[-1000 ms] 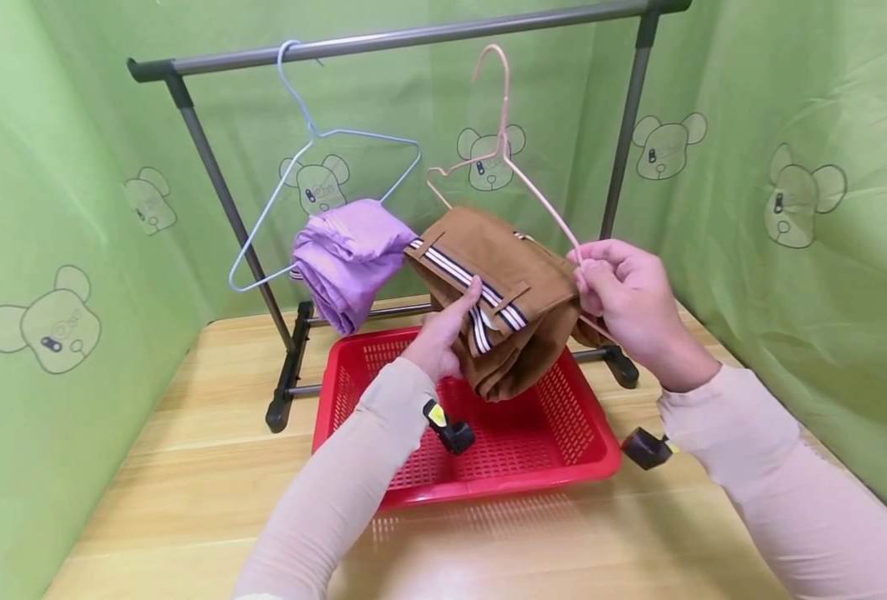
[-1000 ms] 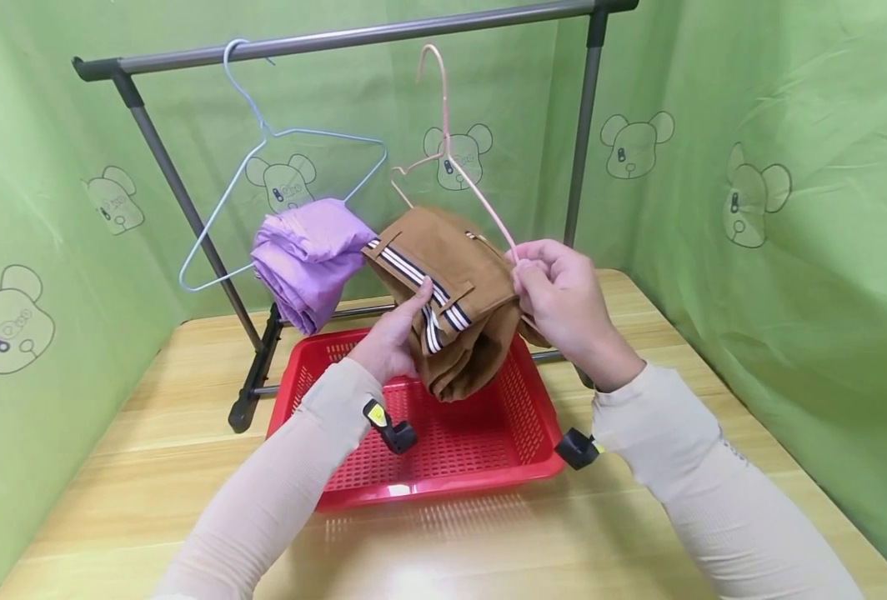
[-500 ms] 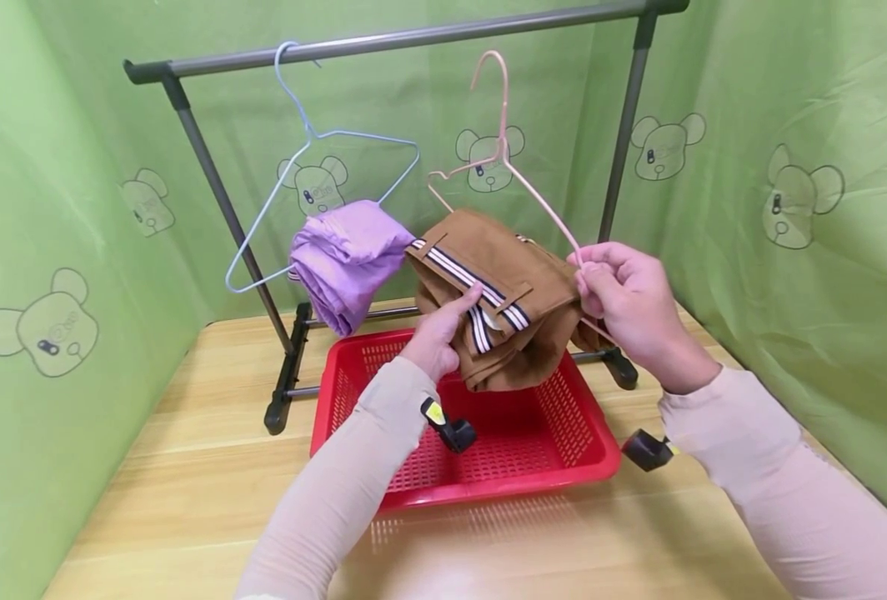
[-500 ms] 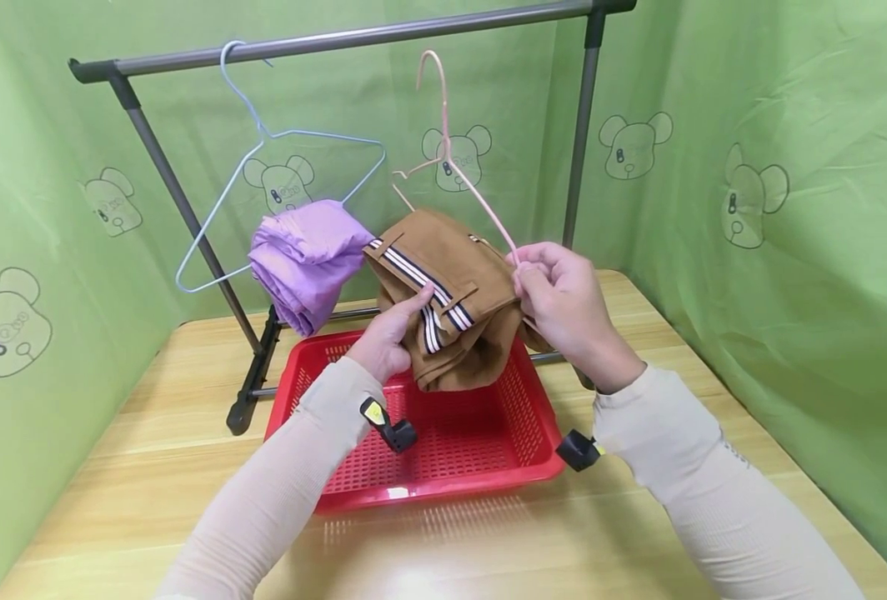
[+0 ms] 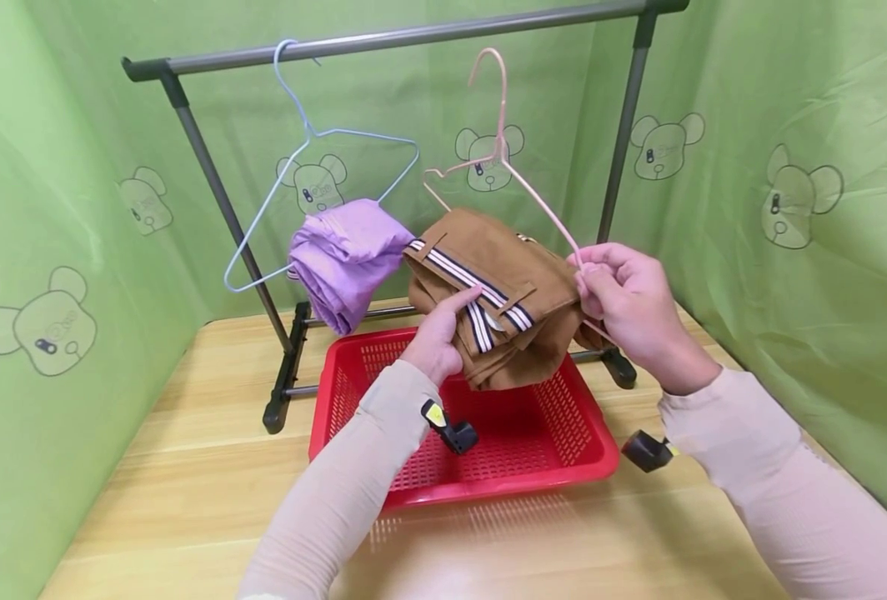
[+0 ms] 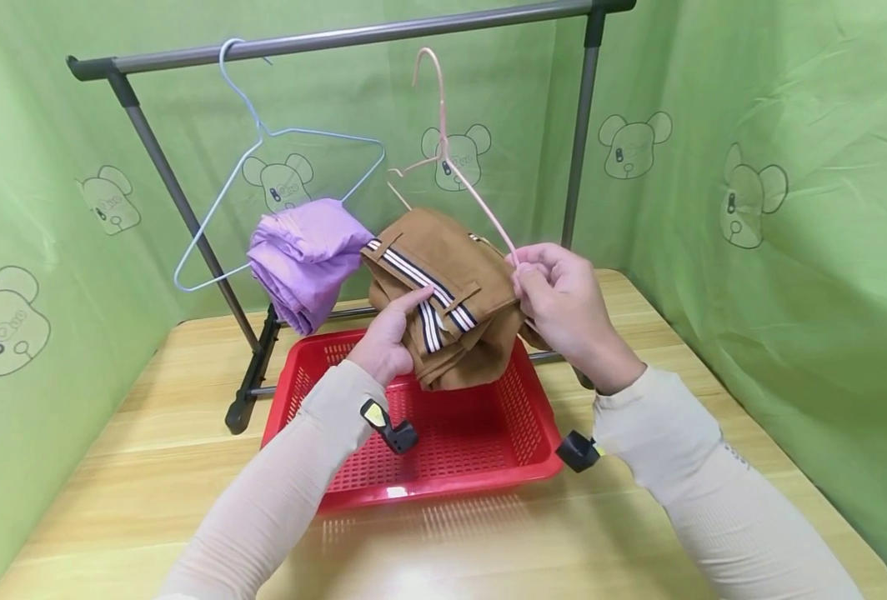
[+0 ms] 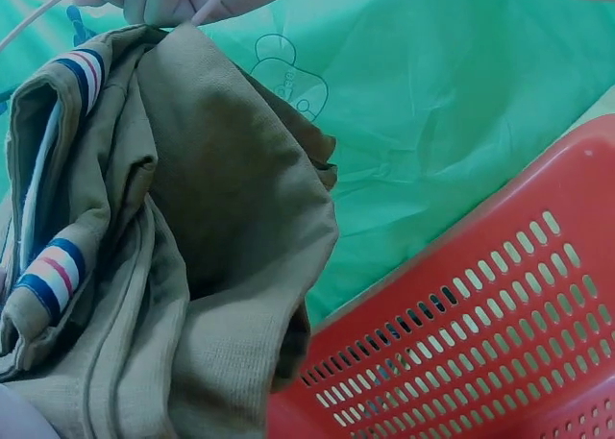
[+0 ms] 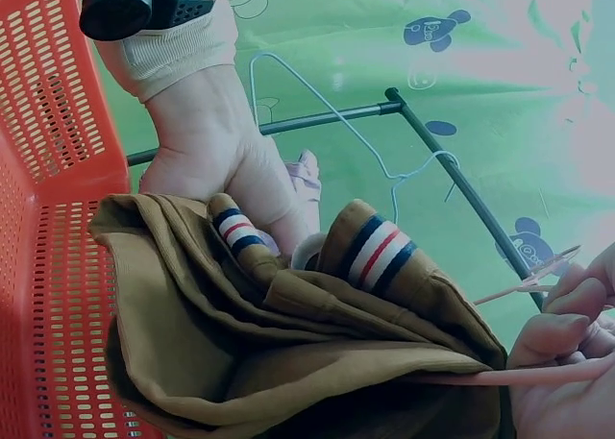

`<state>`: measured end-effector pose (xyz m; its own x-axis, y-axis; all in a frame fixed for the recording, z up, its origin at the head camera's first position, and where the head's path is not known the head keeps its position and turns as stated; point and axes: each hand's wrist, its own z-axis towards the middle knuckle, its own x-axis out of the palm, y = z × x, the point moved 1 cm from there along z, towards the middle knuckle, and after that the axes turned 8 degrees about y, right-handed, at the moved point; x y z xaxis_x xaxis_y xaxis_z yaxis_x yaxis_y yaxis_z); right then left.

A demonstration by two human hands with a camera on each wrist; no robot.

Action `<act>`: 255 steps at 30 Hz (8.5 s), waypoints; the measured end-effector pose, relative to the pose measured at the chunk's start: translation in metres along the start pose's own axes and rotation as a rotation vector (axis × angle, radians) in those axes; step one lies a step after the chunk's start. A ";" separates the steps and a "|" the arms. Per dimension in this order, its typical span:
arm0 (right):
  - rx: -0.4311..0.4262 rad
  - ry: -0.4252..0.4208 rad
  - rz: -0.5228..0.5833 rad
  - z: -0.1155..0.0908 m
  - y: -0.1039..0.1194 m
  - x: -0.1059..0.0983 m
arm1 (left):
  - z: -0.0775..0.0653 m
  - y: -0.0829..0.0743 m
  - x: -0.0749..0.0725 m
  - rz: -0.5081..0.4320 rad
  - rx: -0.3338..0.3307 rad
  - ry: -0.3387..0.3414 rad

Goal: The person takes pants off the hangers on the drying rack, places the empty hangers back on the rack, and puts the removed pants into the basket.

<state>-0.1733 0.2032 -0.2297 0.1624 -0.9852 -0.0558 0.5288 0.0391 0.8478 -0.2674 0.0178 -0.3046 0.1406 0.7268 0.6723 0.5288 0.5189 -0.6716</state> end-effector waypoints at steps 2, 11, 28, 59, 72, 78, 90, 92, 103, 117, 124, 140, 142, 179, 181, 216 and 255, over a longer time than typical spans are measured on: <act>-0.001 -0.002 0.001 0.000 0.000 0.001 | 0.000 0.000 0.000 -0.006 0.001 0.005; -0.008 -0.001 -0.015 -0.001 0.000 0.000 | -0.003 0.001 0.003 -0.013 0.024 -0.054; -0.008 0.001 0.006 -0.002 -0.001 0.003 | -0.007 0.004 0.013 0.003 0.228 -0.228; 0.054 0.031 -0.150 -0.004 0.001 -0.007 | -0.003 -0.004 0.018 -0.125 0.132 0.110; 0.113 -0.018 -0.567 -0.003 0.001 -0.007 | -0.003 -0.005 0.017 -0.179 0.120 0.138; 0.118 -0.010 -0.651 -0.005 0.002 -0.009 | -0.004 -0.007 0.017 -0.186 0.130 0.153; 0.044 0.001 -0.785 -0.008 0.004 -0.010 | -0.004 -0.009 0.019 -0.199 0.131 0.185; 0.025 0.007 -0.808 -0.009 0.004 -0.010 | -0.005 -0.010 0.019 -0.200 0.128 0.195; -0.051 0.175 -0.944 -0.013 0.008 -0.012 | -0.005 -0.012 0.017 -0.189 0.130 0.198; 0.054 0.380 -1.052 -0.013 0.012 -0.013 | -0.004 -0.013 0.013 -0.229 0.140 0.215; -0.055 0.363 -1.170 -0.012 0.007 -0.014 | -0.004 -0.014 0.014 -0.231 0.142 0.217; 0.035 0.341 -1.259 -0.015 0.006 -0.011 | -0.006 -0.015 0.017 -0.210 0.168 0.231; 0.040 0.332 -1.256 -0.016 0.004 -0.011 | -0.007 -0.016 0.018 -0.205 0.172 0.234; -0.084 0.205 -1.274 -0.017 -0.007 -0.015 | -0.016 -0.022 0.024 -0.281 0.302 0.268; -0.092 0.197 -1.272 -0.018 -0.008 -0.016 | -0.016 -0.023 0.023 -0.279 0.302 0.269; -0.022 0.207 -1.257 -0.016 -0.012 -0.022 | -0.023 -0.027 0.017 -0.284 0.369 0.300; 0.343 0.166 -1.162 -0.017 -0.016 -0.038 | -0.029 -0.034 0.012 -0.288 0.405 0.334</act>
<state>-0.1738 0.2426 -0.2499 -0.1424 -0.3704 -0.9179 0.1873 -0.9207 0.3424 -0.2596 -0.0041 -0.2644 0.3291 0.3851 0.8622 0.2322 0.8520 -0.4692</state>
